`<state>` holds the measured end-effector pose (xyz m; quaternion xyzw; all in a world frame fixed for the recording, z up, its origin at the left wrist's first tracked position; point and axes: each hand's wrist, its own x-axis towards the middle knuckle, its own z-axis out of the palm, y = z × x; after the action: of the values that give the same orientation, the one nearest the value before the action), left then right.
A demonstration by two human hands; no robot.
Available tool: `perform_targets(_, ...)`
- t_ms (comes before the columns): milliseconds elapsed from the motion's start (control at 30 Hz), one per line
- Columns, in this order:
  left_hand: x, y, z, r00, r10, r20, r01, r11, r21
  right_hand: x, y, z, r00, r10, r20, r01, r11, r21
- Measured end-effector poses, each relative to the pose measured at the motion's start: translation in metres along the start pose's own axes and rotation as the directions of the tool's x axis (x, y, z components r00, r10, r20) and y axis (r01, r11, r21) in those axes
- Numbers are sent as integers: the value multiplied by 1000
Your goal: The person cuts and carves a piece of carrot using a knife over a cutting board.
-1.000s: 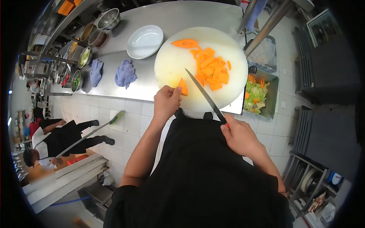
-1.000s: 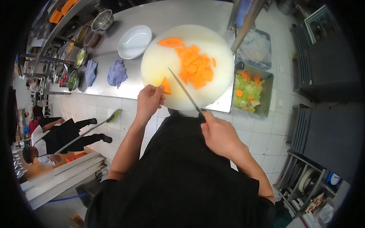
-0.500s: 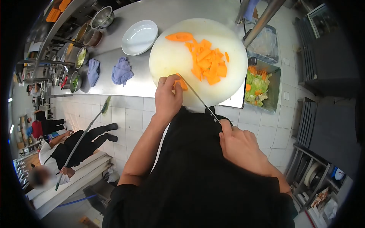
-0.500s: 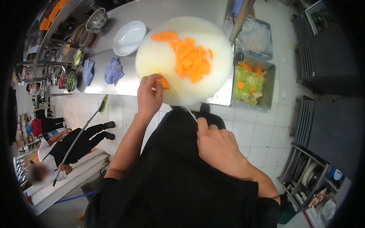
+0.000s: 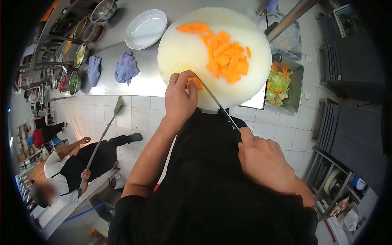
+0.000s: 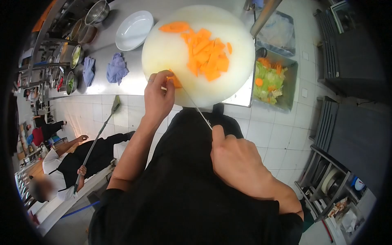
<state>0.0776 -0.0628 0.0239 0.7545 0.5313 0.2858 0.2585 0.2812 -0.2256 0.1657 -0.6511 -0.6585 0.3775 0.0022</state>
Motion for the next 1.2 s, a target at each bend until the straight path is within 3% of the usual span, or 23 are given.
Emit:
perform_targets(233,0,0,1,1000,-18,4,18,999,-44,47,18,34,1000,6,21,-8,997,82)
perform_targets(400,1,-2,1,1000,-17,-2,17,998,-57,28,2,18,995,-16,-94,15,1000,-5)
perform_targets(833,0,-5,2,1000,5,-2,-6,997,-79,29,-4,8,999,34,29,-34,999,-7)
perform_targets(1000,-1,-7,3,1000,27,-11,-27,999,-30,61,12,46,999,22,-45,-21,999,42)
perform_targets(1200,-1,-6,4,1000,-8,4,9,998,-54,23,-3,18,998,35,-47,-36,999,-21)
